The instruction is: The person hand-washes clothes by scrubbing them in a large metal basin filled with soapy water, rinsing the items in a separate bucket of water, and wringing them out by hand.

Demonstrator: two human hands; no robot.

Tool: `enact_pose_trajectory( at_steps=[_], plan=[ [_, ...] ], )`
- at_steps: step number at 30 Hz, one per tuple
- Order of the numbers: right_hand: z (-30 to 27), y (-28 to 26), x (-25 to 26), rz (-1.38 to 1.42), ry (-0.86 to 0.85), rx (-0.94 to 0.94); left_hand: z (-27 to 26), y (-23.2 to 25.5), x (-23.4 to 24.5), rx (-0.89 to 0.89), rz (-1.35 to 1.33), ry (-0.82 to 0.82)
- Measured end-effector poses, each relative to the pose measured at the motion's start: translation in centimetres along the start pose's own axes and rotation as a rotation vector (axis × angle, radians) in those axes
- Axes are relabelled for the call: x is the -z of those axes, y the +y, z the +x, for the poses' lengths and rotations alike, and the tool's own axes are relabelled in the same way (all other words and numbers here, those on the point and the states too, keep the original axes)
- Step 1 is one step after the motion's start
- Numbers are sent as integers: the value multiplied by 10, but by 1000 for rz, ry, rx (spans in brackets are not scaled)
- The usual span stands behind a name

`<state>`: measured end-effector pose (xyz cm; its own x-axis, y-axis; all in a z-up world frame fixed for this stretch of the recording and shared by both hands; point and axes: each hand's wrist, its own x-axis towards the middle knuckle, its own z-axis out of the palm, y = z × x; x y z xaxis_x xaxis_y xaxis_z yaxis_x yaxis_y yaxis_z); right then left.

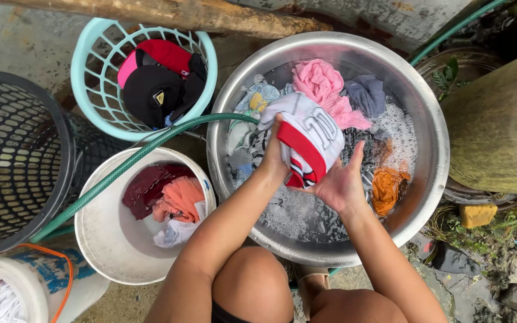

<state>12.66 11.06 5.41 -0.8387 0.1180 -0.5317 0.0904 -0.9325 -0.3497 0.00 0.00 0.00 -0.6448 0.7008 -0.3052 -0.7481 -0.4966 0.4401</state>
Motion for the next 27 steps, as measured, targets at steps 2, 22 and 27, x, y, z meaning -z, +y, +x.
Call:
enact_pose_trajectory(
  at_steps=[2, 22, 27],
  plan=[
    [9, -3, -2, 60, 34, 27, 1, -10, 4, 29, 47, -27],
    [-50, 63, -38, -2333, -923, 986, 34, -66, 33, 734, 1440, -409],
    [-36, 78, -9, -2393, -1154, 819, 1, -62, 26, 499, 1719, -202]
  ],
)
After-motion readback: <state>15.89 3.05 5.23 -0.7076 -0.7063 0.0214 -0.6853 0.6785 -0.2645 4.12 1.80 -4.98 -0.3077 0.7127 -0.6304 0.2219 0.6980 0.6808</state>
